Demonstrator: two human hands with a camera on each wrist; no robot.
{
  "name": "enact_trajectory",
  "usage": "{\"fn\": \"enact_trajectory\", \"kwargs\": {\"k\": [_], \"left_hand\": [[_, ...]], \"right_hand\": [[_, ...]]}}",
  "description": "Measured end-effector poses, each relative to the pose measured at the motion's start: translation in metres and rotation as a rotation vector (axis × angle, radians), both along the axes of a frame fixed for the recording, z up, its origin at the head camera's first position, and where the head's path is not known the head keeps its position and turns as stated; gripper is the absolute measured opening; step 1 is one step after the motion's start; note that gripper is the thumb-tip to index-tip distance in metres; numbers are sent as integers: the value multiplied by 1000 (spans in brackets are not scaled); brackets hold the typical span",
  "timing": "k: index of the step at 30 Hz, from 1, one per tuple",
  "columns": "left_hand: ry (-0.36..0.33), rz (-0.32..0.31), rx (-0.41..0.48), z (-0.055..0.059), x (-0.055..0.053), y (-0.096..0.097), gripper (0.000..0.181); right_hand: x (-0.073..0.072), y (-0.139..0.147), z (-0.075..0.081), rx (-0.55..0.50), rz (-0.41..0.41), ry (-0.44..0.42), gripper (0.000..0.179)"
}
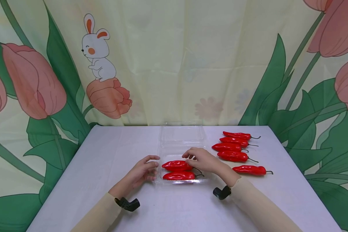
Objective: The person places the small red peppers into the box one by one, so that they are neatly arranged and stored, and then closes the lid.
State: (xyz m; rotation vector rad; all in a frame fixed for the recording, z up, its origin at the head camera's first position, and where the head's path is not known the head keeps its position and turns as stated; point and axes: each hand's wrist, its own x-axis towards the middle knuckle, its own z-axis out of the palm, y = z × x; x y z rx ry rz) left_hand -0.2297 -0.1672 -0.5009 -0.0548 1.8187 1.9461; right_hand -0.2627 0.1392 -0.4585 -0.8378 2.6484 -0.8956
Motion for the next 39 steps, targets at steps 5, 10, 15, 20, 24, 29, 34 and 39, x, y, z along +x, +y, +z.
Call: {"fn": "enact_trajectory", "kwargs": {"k": [5, 10, 15, 20, 24, 29, 34, 39], "left_hand": [[3, -2, -5, 0, 0, -1, 47], [10, -4, -6, 1, 1, -2, 48], [10, -3, -7, 1, 1, -2, 47], [8, -1, -8, 1, 1, -1, 46], [8, 0, -12, 1, 1, 0, 47], [9, -1, -10, 1, 1, 1, 47], [10, -3, -9, 1, 1, 0, 47], [11, 2, -11, 1, 1, 1, 47]], "right_hand": [[1, 1, 4, -7, 4, 7, 33], [2, 2, 7, -9, -4, 26, 32], [3, 7, 6, -3, -21, 51, 32], [5, 15, 9, -2, -46, 63, 32], [7, 21, 12, -5, -66, 60, 33], [10, 29, 14, -27, -64, 72, 33], [12, 35, 14, -45, -68, 84, 31], [14, 41, 15, -49, -87, 89, 30]]}}
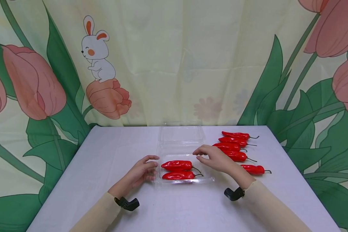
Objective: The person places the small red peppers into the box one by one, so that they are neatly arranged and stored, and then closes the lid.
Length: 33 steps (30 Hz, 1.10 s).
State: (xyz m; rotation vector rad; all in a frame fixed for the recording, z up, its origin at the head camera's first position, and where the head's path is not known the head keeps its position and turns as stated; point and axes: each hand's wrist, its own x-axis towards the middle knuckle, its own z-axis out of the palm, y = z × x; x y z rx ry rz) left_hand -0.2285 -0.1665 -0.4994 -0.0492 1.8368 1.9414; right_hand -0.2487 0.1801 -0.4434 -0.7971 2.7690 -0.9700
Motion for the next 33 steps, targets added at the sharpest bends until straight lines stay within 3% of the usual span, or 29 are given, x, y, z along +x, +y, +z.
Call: {"fn": "enact_trajectory", "kwargs": {"k": [15, 33], "left_hand": [[3, -9, 1, 2, 1, -1, 46], [-7, -2, 7, 2, 0, 0, 45]], "right_hand": [[11, 24, 3, -27, -48, 13, 31], [28, 63, 0, 46, -112, 46, 33]]}}
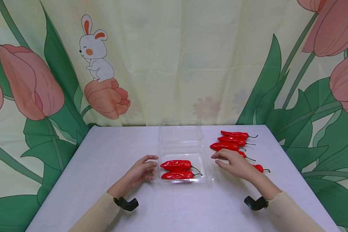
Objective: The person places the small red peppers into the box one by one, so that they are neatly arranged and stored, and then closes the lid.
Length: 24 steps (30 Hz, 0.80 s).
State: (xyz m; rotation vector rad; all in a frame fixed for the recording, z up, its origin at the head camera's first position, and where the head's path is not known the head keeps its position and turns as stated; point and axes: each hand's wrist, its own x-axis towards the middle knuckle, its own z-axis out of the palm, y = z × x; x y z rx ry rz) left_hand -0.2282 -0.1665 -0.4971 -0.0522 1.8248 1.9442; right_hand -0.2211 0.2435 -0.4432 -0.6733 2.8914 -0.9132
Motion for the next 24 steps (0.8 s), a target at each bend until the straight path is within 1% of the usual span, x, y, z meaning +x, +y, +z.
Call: {"fn": "enact_trajectory", "kwargs": {"k": [6, 14, 19, 24], "left_hand": [[2, 0, -12, 0, 0, 1, 45], [-2, -7, -13, -3, -2, -1, 46], [0, -12, -8, -1, -1, -1, 45], [4, -5, -16, 0, -1, 0, 44]], "right_hand": [[6, 16, -1, -4, -10, -3, 34], [14, 28, -2, 5, -31, -23, 33], [18, 37, -2, 25, -59, -43, 33], [20, 47, -6, 54, -70, -35, 35]]}}
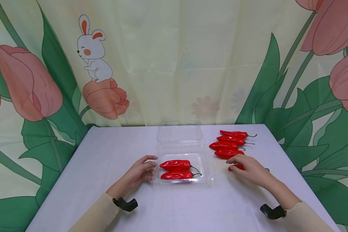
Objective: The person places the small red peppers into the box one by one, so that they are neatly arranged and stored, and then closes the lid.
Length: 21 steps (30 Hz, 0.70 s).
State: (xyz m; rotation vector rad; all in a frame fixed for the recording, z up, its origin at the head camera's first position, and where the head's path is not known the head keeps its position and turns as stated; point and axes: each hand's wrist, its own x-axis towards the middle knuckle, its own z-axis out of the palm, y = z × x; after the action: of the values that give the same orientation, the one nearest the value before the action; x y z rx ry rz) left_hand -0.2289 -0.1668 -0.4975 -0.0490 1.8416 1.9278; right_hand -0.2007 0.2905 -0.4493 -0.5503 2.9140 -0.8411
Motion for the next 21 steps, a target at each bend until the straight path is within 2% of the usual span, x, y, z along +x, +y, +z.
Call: {"fn": "enact_trajectory", "kwargs": {"k": [13, 21], "left_hand": [[-7, 2, -4, -1, 0, 0, 45], [-11, -1, -1, -1, 0, 0, 46]], "right_hand": [[9, 23, -8, 68, -64, -1, 36], [9, 34, -13, 88, -93, 0, 39]]}}
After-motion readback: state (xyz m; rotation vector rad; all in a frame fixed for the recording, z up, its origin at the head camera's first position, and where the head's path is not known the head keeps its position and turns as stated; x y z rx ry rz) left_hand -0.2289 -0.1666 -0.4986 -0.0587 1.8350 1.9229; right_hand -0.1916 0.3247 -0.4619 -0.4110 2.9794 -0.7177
